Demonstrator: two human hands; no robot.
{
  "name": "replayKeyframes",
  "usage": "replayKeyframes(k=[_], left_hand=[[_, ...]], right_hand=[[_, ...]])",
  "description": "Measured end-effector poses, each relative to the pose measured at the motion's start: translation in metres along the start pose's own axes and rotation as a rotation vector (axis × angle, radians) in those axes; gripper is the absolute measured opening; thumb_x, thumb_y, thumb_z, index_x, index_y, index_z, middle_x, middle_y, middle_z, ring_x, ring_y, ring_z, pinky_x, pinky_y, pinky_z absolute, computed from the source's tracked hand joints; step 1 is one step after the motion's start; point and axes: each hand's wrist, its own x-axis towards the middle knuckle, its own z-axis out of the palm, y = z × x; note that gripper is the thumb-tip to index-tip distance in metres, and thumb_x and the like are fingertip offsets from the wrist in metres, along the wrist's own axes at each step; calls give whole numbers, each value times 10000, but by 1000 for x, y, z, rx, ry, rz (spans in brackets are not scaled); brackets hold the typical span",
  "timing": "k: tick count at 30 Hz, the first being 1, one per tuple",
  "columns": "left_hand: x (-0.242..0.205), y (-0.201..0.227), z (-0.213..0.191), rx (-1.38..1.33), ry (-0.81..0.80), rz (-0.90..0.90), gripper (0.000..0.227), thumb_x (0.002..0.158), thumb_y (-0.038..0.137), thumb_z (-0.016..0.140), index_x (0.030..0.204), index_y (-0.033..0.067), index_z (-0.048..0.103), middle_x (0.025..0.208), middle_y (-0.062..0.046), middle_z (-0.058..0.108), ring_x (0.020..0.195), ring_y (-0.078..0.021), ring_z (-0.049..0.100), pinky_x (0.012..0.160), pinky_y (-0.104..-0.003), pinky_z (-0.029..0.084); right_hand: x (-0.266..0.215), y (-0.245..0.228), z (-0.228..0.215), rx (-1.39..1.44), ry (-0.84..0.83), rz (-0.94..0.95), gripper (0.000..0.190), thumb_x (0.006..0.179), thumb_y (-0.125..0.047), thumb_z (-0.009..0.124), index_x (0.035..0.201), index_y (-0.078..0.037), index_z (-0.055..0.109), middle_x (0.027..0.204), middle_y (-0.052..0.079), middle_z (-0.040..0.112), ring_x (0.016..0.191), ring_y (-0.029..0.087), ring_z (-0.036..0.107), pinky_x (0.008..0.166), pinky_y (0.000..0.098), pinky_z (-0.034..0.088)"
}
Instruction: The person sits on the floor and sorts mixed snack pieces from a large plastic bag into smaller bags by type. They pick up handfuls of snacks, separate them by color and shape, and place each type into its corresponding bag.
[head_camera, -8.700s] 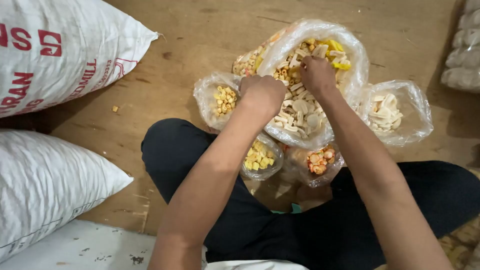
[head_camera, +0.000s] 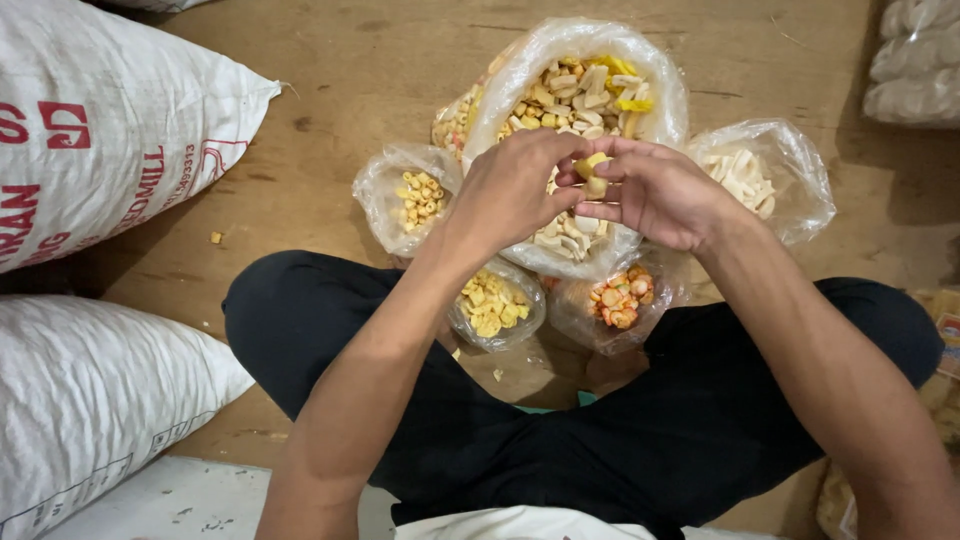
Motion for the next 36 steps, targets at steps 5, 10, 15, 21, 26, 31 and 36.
replayKeyframes(k=[5, 10, 15, 21, 26, 31, 36], left_hand=[[0, 10, -5, -41, 7, -19, 394, 804, 171, 821, 1185, 157, 722, 875, -44, 720, 910, -299, 716, 800, -469, 592], [1, 12, -11, -192, 27, -112, 294, 800, 249, 803, 1084, 188, 755, 806, 5, 751, 794, -194, 703, 739, -369, 594], [3, 5, -2, -280, 35, -226, 239, 681, 286, 806, 892, 177, 777, 743, 30, 774, 706, -155, 709, 673, -311, 574], [-9, 39, -57, -119, -151, -394, 142, 865, 130, 783, 1000, 136, 739, 984, -18, 771, 875, -115, 738, 755, -172, 627], [-27, -7, -61, 341, -12, -479, 125, 882, -2, 650, 805, 96, 645, 728, -39, 631, 636, -197, 626, 568, -324, 540], [-32, -11, -58, 518, 174, -416, 324, 922, -142, 558, 665, 53, 528, 662, -56, 535, 587, -245, 538, 497, -391, 466], [-20, 27, -46, 111, 81, -145, 128, 935, 159, 752, 1050, 105, 774, 1029, -76, 803, 985, -231, 739, 955, -421, 591]], right_hand=[[3, 4, 0, -4, 57, -10, 275, 986, -110, 582, 1253, -46, 585, 1037, 91, 687, 923, 197, 739, 910, 385, 631], [-2, 4, 4, -27, 94, -66, 312, 984, -122, 637, 1279, -32, 590, 1042, 74, 683, 916, 168, 731, 888, 328, 643], [-2, 3, 11, -61, 119, -73, 317, 1016, -182, 605, 1294, -30, 591, 1068, 82, 687, 914, 171, 735, 878, 322, 647], [-17, -27, 44, -65, 310, 135, 279, 1095, -147, 424, 1288, -7, 568, 1128, 174, 655, 1053, 253, 686, 951, 276, 596], [-17, -27, 35, -63, 282, 106, 266, 1091, -122, 407, 1288, -25, 557, 1142, 172, 664, 1062, 262, 688, 974, 296, 585], [-18, -29, 40, -64, 259, 101, 256, 1089, -129, 401, 1292, -23, 517, 1152, 175, 639, 1084, 264, 665, 1018, 328, 577], [-20, -24, 51, 53, 282, 126, 249, 1095, -124, 435, 1282, 0, 543, 1118, 185, 639, 1068, 248, 676, 1003, 307, 595]])
